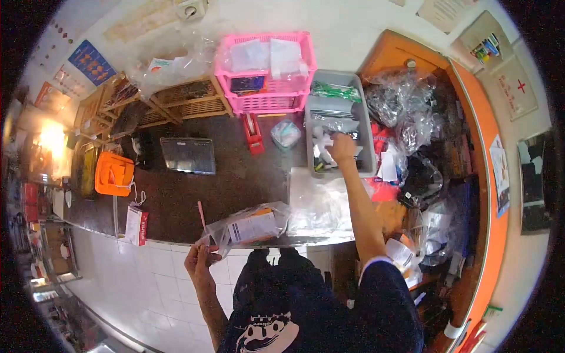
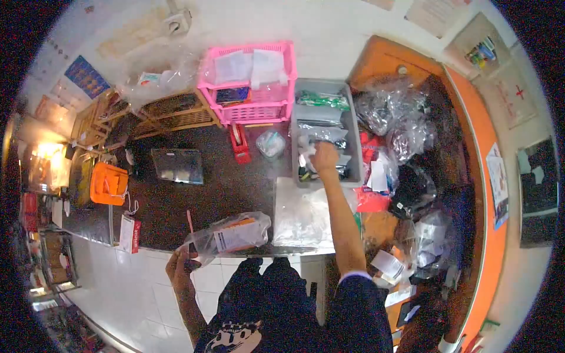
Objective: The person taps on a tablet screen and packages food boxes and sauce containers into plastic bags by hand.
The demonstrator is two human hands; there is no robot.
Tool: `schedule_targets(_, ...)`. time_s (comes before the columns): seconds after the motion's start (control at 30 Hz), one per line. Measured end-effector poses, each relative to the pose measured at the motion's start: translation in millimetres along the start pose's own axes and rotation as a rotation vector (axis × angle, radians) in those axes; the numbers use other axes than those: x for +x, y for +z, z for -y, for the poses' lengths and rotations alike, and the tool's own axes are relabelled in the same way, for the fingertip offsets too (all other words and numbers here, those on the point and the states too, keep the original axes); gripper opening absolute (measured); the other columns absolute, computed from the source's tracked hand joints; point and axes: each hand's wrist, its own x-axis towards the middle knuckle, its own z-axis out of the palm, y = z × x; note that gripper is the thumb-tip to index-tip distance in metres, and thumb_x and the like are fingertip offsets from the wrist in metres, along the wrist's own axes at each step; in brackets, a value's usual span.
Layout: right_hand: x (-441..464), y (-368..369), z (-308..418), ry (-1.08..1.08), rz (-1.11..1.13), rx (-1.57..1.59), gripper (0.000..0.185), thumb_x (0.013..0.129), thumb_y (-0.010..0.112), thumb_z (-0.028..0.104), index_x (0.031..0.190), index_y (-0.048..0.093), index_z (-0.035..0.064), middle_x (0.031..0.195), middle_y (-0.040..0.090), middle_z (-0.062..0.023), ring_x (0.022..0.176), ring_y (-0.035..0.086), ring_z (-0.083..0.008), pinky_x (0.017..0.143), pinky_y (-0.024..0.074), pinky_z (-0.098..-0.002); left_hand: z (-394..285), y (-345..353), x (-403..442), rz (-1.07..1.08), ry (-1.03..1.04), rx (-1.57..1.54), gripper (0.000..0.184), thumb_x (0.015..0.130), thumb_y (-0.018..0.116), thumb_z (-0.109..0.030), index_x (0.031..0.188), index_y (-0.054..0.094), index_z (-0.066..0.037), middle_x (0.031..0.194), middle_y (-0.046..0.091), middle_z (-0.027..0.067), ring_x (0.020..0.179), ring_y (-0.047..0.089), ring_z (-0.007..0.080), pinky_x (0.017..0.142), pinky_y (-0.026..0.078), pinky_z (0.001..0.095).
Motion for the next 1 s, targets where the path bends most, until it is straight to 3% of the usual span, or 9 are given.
schedule_targets(0.1,20,74,-41,0.028,0.036,-0.130,0.015,0.075,0.073,0.021,0.085,0.076,0.0097,0.082,0.070,-0.0168,0.085,0.069,-0.0360,0.075,0.0556,-0.0454,11,-10,2,-0.032,-0.003,0.029,0.028,0.097,0.062,-0.026,0.109,0.067,-0.001,0.086,0.070,0.0106,0.063,0.063,0.0144,0.060,0.051,0.0288)
schedule_targets(0.27,23,63,-57,-0.024,-0.015,0.102,0.012,0.075,0.071,0.020,0.082,0.074,0.0111,0.086,0.070,-0.0167,0.085,0.068,-0.0377,0.078,0.0558,-0.0457,14,-13,1,-0.077,-0.026,-0.069,0.026,0.099,0.057,-0.020,0.111,0.066,0.001,0.087,0.070,0.0112,0.066,0.064,0.0131,0.063,0.052,0.0271)
schedule_targets(0.37,27,103,-80,-0.050,0.069,-0.089,0.009,0.073,0.071,0.020,0.079,0.075,0.0136,0.085,0.071,-0.0154,0.084,0.068,-0.0373,0.075,0.0554,-0.0456,10,-7,2,-0.061,-0.023,-0.052,0.025,0.099,0.057,-0.019,0.111,0.066,0.002,0.087,0.070,0.0112,0.067,0.064,0.0131,0.064,0.053,0.0278)
schedule_targets(0.47,38,70,-91,0.005,0.076,0.113,0.016,0.070,0.073,0.029,0.077,0.078,0.0152,0.079,0.071,-0.0147,0.078,0.069,-0.0354,0.072,0.0556,-0.0477,8,-10,3,-0.079,-0.033,-0.046,0.025,0.099,0.057,-0.019,0.110,0.066,0.002,0.087,0.070,0.0104,0.069,0.065,0.0137,0.064,0.054,0.0281)
schedule_targets(0.6,47,68,-126,-0.259,0.010,0.191,0.018,0.074,0.067,0.015,0.089,0.078,0.0126,0.085,0.073,-0.0134,0.075,0.071,-0.0313,0.070,0.0558,-0.0417,11,-16,7,-0.066,-0.021,-0.071,0.025,0.098,0.062,-0.023,0.109,0.068,-0.001,0.088,0.068,0.0054,0.083,0.066,0.0139,0.074,0.055,0.0307)
schedule_targets(0.63,49,45,-112,-0.159,0.114,0.015,0.018,0.073,0.066,0.015,0.087,0.077,0.0095,0.085,0.073,-0.0133,0.076,0.071,-0.0320,0.071,0.0556,-0.0405,2,-13,6,-0.041,-0.017,-0.065,0.027,0.098,0.060,-0.022,0.112,0.067,0.001,0.089,0.068,0.0071,0.085,0.066,0.0148,0.075,0.055,0.0313)
schedule_targets(0.67,41,41,-111,-0.197,0.000,0.287,0.018,0.072,0.069,0.013,0.088,0.076,0.0078,0.082,0.074,-0.0122,0.073,0.071,-0.0294,0.068,0.0549,-0.0389,4,-16,6,-0.029,-0.012,-0.065,0.028,0.099,0.059,-0.020,0.114,0.065,0.002,0.090,0.069,0.0088,0.084,0.067,0.0160,0.075,0.055,0.0313)
schedule_targets(0.87,36,-34,-88,0.106,0.160,0.631,0.035,0.075,0.076,0.014,0.107,0.070,0.0015,0.082,0.074,-0.0090,0.075,0.069,-0.0157,0.072,0.0530,-0.0300,16,-24,12,-0.004,0.027,-0.013,0.029,0.099,0.058,-0.022,0.110,0.067,0.003,0.088,0.072,0.0136,0.076,0.065,0.0160,0.079,0.050,0.0325)
schedule_targets(1.0,47,-80,-96,-0.075,0.145,0.513,0.035,0.078,0.075,0.015,0.110,0.070,0.0019,0.078,0.072,-0.0046,0.073,0.066,-0.0132,0.071,0.0511,-0.0279,6,-25,8,0.063,-0.016,0.016,0.030,0.099,0.057,-0.022,0.113,0.064,0.003,0.088,0.071,0.0116,0.080,0.066,0.0172,0.078,0.051,0.0321)
